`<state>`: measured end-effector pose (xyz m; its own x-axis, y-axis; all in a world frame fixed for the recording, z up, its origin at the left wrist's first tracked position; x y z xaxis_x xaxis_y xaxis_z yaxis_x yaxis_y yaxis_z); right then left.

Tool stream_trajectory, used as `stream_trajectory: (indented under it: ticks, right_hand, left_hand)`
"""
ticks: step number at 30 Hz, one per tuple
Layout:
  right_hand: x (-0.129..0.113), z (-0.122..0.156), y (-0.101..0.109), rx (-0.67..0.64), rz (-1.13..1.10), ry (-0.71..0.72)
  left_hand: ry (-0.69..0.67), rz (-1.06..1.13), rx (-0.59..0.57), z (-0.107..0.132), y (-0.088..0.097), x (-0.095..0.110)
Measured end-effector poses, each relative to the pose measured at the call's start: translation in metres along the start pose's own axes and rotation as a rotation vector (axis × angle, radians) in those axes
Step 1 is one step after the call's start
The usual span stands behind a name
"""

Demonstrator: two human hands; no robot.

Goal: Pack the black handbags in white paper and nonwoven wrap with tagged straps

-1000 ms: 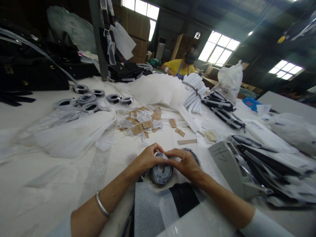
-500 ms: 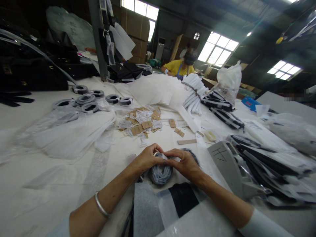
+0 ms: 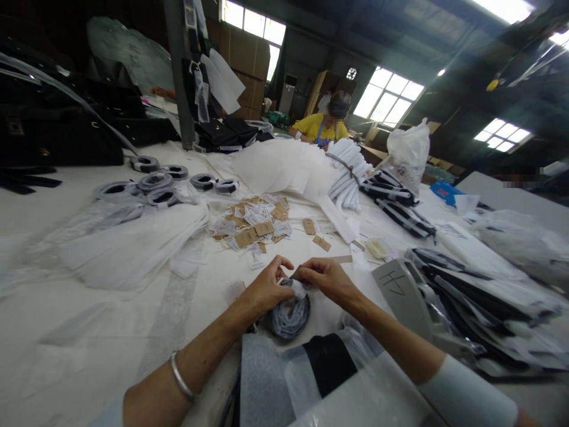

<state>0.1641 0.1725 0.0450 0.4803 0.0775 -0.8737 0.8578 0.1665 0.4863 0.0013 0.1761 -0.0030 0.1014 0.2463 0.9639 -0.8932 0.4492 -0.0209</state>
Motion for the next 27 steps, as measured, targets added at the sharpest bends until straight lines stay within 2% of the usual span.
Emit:
stream_trajectory:
  ticks: [4, 6, 8, 10, 13, 15, 20, 23, 27]
  right_hand:
    - [0.001, -0.019, 0.000, -0.061, -0.014, -0.276]
    - [0.001, -0.025, -0.001, -0.113, 0.015, -0.330]
    - [0.002, -0.029, -0.001, -0.136, 0.037, -0.337]
    - [0.004, -0.030, -0.002, -0.146, 0.070, -0.329]
    - [0.008, -0.030, -0.003, -0.147, 0.158, -0.319]
    - [0.011, -0.030, -0.006, -0.138, 0.240, -0.312]
    - [0.013, -0.035, -0.006, -0.074, 0.488, -0.252]
    - [0.014, -0.040, 0.018, 0.053, 0.674, -0.210]
    - [0.023, -0.037, 0.076, 0.237, 0.870, -0.241]
  left_hand:
    - [-0.112, -0.094, -0.037, 0.009, -0.002, 0.017]
    - [-0.094, -0.164, -0.052, 0.012, -0.002, 0.022]
    - [-0.052, -0.228, -0.051, 0.013, -0.002, 0.024]
    - [-0.057, -0.279, -0.001, 0.013, 0.000, 0.026]
    - [-0.179, -0.303, 0.056, 0.013, 0.003, 0.029]
    - [-0.215, -0.299, 0.021, 0.014, 0.003, 0.030]
    - [-0.176, -0.336, -0.109, 0.018, 0.004, 0.036]
    - [-0.193, -0.350, -0.138, 0.021, 0.005, 0.040]
    - [-0.138, -0.333, -0.078, 0.016, 0.008, 0.035]
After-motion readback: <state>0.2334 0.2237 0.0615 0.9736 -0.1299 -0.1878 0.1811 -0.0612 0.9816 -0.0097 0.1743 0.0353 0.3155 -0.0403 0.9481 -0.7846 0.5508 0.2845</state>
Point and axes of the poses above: each hand's wrist, its own z-axis away from the middle knuckle, its own y-axis out of the back of the hand, x = y × z, the point moved 3 cm from there along -z, towards the middle knuckle, and after that the axes turned 9 degrees about y, right-handed, at the moved point
